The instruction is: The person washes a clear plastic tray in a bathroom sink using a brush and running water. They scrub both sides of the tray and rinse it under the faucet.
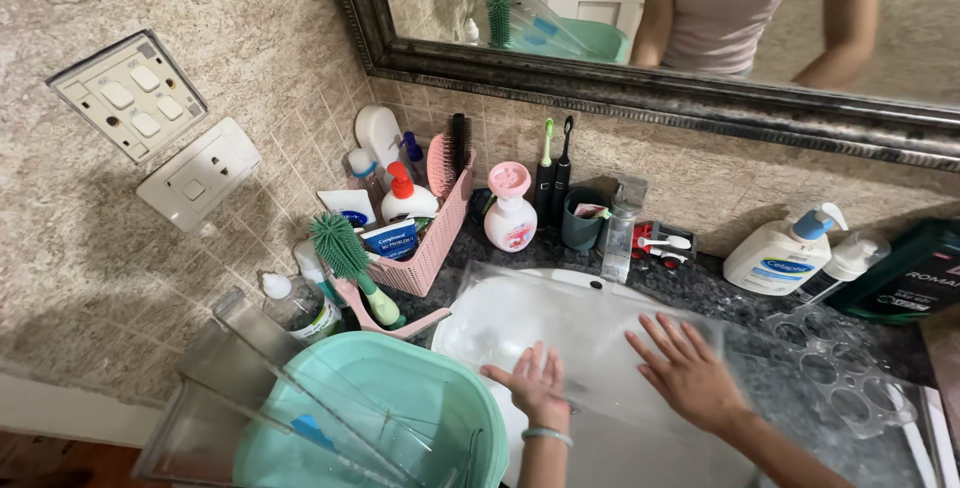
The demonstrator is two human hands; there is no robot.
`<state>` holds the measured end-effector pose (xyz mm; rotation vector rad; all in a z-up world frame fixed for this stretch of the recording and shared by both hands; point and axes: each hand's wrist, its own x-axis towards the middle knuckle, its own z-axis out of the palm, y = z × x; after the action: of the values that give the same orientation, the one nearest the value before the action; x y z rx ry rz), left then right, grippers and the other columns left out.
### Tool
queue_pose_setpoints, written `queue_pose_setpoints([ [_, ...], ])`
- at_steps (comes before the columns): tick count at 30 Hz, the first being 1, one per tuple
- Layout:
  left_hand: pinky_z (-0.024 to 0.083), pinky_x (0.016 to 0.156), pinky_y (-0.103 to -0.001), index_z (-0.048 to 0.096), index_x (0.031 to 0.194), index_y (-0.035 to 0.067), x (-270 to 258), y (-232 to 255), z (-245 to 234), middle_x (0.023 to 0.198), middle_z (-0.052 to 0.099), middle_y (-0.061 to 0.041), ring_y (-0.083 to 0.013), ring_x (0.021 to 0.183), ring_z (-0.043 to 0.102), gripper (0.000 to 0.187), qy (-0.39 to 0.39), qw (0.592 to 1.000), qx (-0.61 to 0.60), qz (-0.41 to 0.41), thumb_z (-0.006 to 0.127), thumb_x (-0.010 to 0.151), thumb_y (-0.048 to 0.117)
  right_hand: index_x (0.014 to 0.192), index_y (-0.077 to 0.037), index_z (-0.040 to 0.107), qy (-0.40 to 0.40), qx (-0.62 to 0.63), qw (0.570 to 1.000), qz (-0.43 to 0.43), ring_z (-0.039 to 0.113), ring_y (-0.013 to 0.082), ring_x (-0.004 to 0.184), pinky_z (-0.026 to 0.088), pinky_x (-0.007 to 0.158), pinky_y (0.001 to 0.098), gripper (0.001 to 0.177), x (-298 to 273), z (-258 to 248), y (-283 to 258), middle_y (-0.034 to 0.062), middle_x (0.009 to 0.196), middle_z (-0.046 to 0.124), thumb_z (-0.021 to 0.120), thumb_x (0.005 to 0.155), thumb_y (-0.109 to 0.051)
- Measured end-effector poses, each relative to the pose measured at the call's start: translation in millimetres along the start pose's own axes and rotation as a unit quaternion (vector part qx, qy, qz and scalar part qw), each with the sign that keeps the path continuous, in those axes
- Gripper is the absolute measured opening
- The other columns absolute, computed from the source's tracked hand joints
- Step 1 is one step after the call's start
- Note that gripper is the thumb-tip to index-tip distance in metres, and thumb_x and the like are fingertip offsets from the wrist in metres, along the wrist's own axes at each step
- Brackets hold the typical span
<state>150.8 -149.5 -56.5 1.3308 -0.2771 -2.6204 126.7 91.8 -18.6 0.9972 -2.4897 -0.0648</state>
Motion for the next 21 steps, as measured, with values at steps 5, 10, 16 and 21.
queue_pose_setpoints([
  [5,0.049,0.101,-0.045,0.050,0.138,-0.013,22,13,5,0.136,0.065,-0.025,-0.0402,0.114,0.066,0.117,-0.023,0.996,0.010,0.080,0.029,0.084,0.089,0.159,-0.026,0.016,-0.117,0.002,0.988,0.104,0.012,0.0290,0.152,0.016,0.119,0.0500,0.066,12,54,-23,0.0082,0.165,0.014,0.029,0.100,-0.053],
  [10,0.048,0.107,-0.048,0.050,0.133,-0.018,32,14,1,0.132,0.064,-0.032,-0.0441,0.117,0.066,0.115,-0.034,0.989,0.041,0.136,0.033,0.087,0.086,0.162,-0.033,0.001,-0.335,0.099,0.902,0.253,0.000,0.0270,0.158,0.014,0.124,0.0510,0.067,9,90,-56,0.0041,0.172,-0.004,0.022,0.103,-0.057],
  [16,0.048,0.109,-0.047,0.053,0.132,-0.016,54,-2,-26,0.125,0.069,-0.030,-0.0438,0.119,0.066,0.111,0.003,0.992,0.074,0.100,0.034,0.087,0.084,0.165,-0.028,0.000,-0.280,0.155,0.829,0.459,0.000,0.0319,0.158,0.013,0.116,0.0690,0.073,-25,138,-103,0.0138,0.171,-0.003,0.033,0.104,-0.050],
  [21,0.038,0.113,-0.049,0.062,0.133,-0.011,93,-15,-57,0.139,0.062,-0.027,-0.0382,0.130,0.055,0.106,0.055,0.971,0.187,0.138,0.030,0.090,0.081,0.160,-0.022,0.019,-0.216,0.194,0.772,0.566,0.013,0.0409,0.152,0.029,0.110,0.0634,0.088,-22,161,-117,0.0250,0.165,0.012,0.066,0.089,-0.046],
])
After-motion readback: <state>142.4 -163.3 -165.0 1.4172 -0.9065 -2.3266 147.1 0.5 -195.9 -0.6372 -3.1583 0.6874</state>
